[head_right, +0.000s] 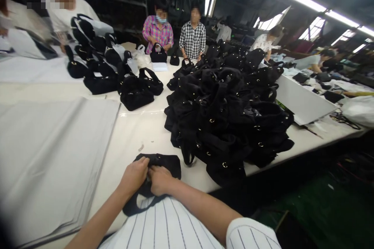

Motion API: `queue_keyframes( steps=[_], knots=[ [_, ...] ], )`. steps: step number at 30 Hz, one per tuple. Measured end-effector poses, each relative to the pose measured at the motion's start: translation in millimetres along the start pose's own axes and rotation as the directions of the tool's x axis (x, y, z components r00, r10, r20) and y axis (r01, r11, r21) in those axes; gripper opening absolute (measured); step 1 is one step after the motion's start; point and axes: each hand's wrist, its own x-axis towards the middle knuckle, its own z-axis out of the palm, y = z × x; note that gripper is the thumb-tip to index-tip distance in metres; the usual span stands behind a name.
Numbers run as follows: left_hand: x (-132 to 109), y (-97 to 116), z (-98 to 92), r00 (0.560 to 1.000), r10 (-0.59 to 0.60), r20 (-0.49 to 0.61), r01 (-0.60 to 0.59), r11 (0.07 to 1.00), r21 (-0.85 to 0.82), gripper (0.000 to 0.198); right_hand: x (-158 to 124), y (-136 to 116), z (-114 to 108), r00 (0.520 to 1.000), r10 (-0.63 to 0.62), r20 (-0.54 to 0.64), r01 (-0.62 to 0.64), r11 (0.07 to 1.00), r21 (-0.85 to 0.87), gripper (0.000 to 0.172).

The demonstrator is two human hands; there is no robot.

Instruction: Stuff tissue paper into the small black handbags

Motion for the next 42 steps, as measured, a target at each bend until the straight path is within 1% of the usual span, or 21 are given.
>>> queue_keyframes(
  steps=[3, 5, 6, 8, 10, 12, 14, 16, 18, 19, 21, 22, 24, 26, 28, 30, 32, 34, 37, 39, 42],
  knots=[
    [-20, 4, -1.6, 0.999, -0.033, 0.027, 0.030, 0.996, 0.086, 0.030, 17, 4, -4, 0.991, -0.030, 0.130, 0.020, 0.997, 0.078, 0.039],
    [-29, 4, 0.1, 0.996, -0.089, 0.018, 0.087, 0.993, 0.083, 0.032, 29, 5, -4, 0.981, 0.003, 0.196, -0.073, 0.934, 0.351, 0.022],
    [-31, 4, 1.8, 0.992, -0.123, -0.005, 0.123, 0.990, 0.063, 0.032, 34, 5, -3, 0.977, 0.047, 0.206, -0.156, 0.820, 0.550, 0.015],
    [-34, -1, 7.3, 0.975, -0.206, -0.086, 0.204, 0.978, -0.035, 0.031, 44, 1, 3, 0.967, 0.169, 0.189, -0.245, 0.440, 0.864, 0.014],
    [-34, -10, 16.9, 0.932, -0.311, -0.187, 0.260, 0.931, -0.254, 0.027, 53, -7, 11, 0.948, 0.278, 0.154, -0.205, 0.166, 0.965, 0.020],
    [-36, -27, 32.2, 0.853, -0.478, -0.211, 0.272, 0.752, -0.601, 0.028, 65, -15, 21, 0.920, 0.373, 0.115, -0.172, 0.121, 0.978, 0.025],
    [-41, -46, 52.0, 0.732, -0.672, -0.108, 0.218, 0.382, -0.898, 0.035, 78, -23, 29, 0.873, 0.479, 0.089, -0.181, 0.151, 0.972, 0.029],
    [-49, -64, 72.7, 0.600, -0.799, 0.027, 0.140, 0.072, -0.988, 0.041, 92, -27, 33, 0.824, 0.563, 0.068, -0.201, 0.178, 0.963, 0.029],
    [-57, -78, 89.6, 0.497, -0.864, 0.078, 0.114, -0.024, -0.993, 0.045, 101, -26, 32, 0.816, 0.574, 0.072, -0.221, 0.194, 0.956, 0.026],
    [-61, -83, 95.6, 0.478, -0.874, 0.088, 0.124, -0.032, -0.992, 0.047, 102, -24, 29, 0.823, 0.562, 0.082, -0.226, 0.192, 0.955, 0.024],
    [-66, -87, 101.7, 0.496, -0.860, 0.124, 0.136, -0.064, -0.989, 0.052, 95, -16, 19, 0.848, 0.517, 0.116, -0.243, 0.185, 0.952, 0.018],
    [-68, -87, 101.6, 0.533, -0.833, 0.149, 0.126, -0.097, -0.987, 0.056, 88, -11, 12, 0.871, 0.470, 0.144, -0.253, 0.177, 0.951, 0.016],
    [-69, -82, 95.3, 0.672, -0.711, 0.205, 0.066, -0.218, -0.974, 0.062, 68, -2, -5, 0.920, 0.321, 0.224, -0.282, 0.147, 0.948, 0.020],
    [-69, -73, 82.0, 0.822, -0.514, 0.245, 0.020, -0.404, -0.915, 0.067, 46, 4, -24, 0.947, 0.144, 0.287, -0.304, 0.115, 0.946, 0.027],
    [-68, -62, 64.7, 0.909, -0.349, 0.230, 0.005, -0.542, -0.841, 0.069, 29, 3, -42, 0.960, 0.012, 0.281, -0.281, 0.110, 0.953, 0.031],
    [-67, -52, 47.6, 0.933, -0.297, 0.201, 0.001, -0.559, -0.829, 0.068, 16, -3, -56, 0.969, -0.055, 0.239, -0.227, 0.169, 0.959, 0.038],
    [-65, -44, 34.8, 0.938, -0.298, 0.175, -0.004, -0.515, -0.857, 0.065, 6, -11, -62, 0.976, -0.078, 0.205, -0.176, 0.275, 0.945, 0.050],
    [-64, -38, 28.2, 0.934, -0.311, 0.173, 0.009, -0.466, -0.884, 0.063, -2, -18, -61, 0.992, -0.029, 0.126, -0.105, 0.380, 0.919, 0.056],
    [-62, -35, 28.6, 0.919, -0.356, 0.170, 0.011, -0.409, -0.912, 0.061, -10, -20, -47, 0.992, 0.112, -0.052, -0.007, 0.471, 0.882, 0.044],
    [-61, -36, 33.4, 0.917, -0.358, 0.175, 0.017, -0.403, -0.915, 0.062, -12, -19, -35, 0.986, 0.160, -0.048, -0.022, 0.404, 0.914, 0.040],
    [-60, -40, 45.1, 0.936, -0.277, 0.218, 0.063, -0.479, -0.876, 0.065, -13, -16, -21, 0.992, 0.073, 0.104, -0.114, 0.154, 0.982, 0.044]
  ],
)
